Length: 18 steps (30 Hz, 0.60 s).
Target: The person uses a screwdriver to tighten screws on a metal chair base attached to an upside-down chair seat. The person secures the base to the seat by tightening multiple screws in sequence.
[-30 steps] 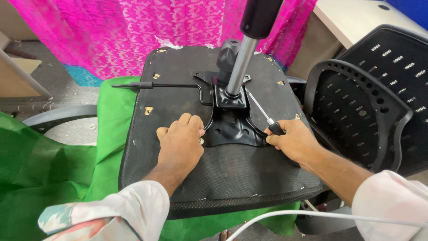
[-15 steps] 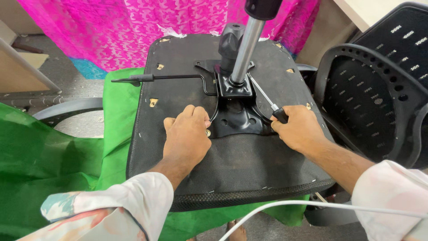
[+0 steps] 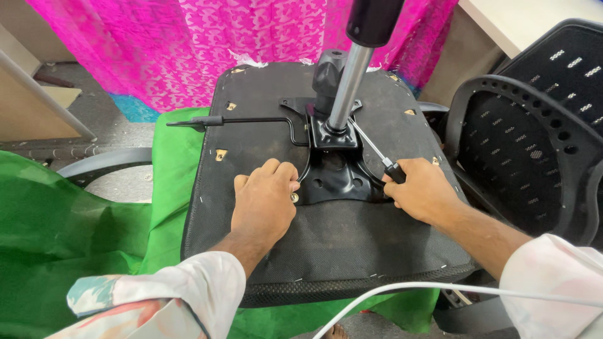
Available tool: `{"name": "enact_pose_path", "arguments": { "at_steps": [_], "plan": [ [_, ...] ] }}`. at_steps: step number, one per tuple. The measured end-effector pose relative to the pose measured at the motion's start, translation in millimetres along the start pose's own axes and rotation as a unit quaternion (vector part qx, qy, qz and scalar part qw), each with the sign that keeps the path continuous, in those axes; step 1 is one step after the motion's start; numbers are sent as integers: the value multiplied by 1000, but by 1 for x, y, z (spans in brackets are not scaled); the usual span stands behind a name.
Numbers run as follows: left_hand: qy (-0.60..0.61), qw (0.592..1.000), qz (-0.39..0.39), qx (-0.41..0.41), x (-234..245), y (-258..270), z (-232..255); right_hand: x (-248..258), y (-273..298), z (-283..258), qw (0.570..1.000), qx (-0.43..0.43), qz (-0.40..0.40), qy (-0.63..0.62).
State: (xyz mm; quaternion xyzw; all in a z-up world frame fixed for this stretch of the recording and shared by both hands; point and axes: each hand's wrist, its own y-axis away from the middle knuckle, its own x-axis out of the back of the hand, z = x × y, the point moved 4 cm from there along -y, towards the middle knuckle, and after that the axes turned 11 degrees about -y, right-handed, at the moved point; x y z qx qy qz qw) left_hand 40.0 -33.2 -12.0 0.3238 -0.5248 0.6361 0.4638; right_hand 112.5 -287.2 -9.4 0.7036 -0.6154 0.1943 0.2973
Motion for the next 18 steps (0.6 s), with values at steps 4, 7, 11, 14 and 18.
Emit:
{"name": "enact_pose_path", "arguments": {
  "at_steps": [4,7,11,14,18],
  "plan": [
    [0,1000,-2,2,0,-1,0,0,1,2,1000,9,6,20],
    [-9,1000,-19,9,-1,-1,0,0,0,6,1000,15,9,21],
    [-8,1000,-16,7,0,-2,0,-1,0,7,999,26,6,22],
    [-5,1000,-10,4,0,-1,0,-1,0,6,999,31,10,32],
    [-4,1000,-17,4,0,0,0,0,1,8,1000,4,0,20]
  ]
}}
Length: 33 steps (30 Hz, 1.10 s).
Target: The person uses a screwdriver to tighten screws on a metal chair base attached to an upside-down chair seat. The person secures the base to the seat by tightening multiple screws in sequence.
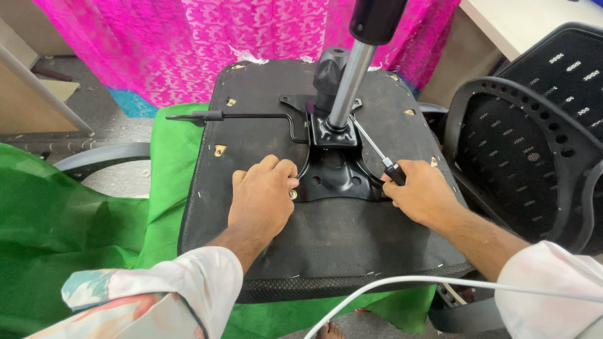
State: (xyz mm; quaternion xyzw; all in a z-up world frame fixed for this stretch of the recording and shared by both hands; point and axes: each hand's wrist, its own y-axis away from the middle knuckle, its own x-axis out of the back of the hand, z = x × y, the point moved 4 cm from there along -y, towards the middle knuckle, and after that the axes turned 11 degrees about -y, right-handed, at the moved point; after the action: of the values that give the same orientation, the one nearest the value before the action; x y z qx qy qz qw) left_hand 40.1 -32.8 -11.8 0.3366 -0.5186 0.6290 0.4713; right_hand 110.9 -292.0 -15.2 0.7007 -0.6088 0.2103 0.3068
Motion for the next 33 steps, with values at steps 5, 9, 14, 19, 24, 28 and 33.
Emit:
{"name": "enact_pose_path", "arguments": {
  "at_steps": [5,9,14,19,24,28,33],
  "plan": [
    [14,1000,-6,13,2,0,-4,-1,0,-3,1000,11,10,15],
    [23,1000,6,11,4,0,-4,0,2,-4,1000,15,15,18],
    [24,1000,-1,19,2,-1,-5,0,2,-3,1000,10,17,19],
    [25,999,-4,23,2,-1,-6,-2,-3,6,1000,8,14,5],
    [7,1000,11,9,2,-1,-4,7,-10,28,967,-22,-37,-252],
    [-5,1000,10,-7,1,1,-2,31,-10,46,826,-104,74,-549],
    [-19,1000,2,-12,-1,1,-1,42,0,42,795,-126,138,-576]
  ]
}}
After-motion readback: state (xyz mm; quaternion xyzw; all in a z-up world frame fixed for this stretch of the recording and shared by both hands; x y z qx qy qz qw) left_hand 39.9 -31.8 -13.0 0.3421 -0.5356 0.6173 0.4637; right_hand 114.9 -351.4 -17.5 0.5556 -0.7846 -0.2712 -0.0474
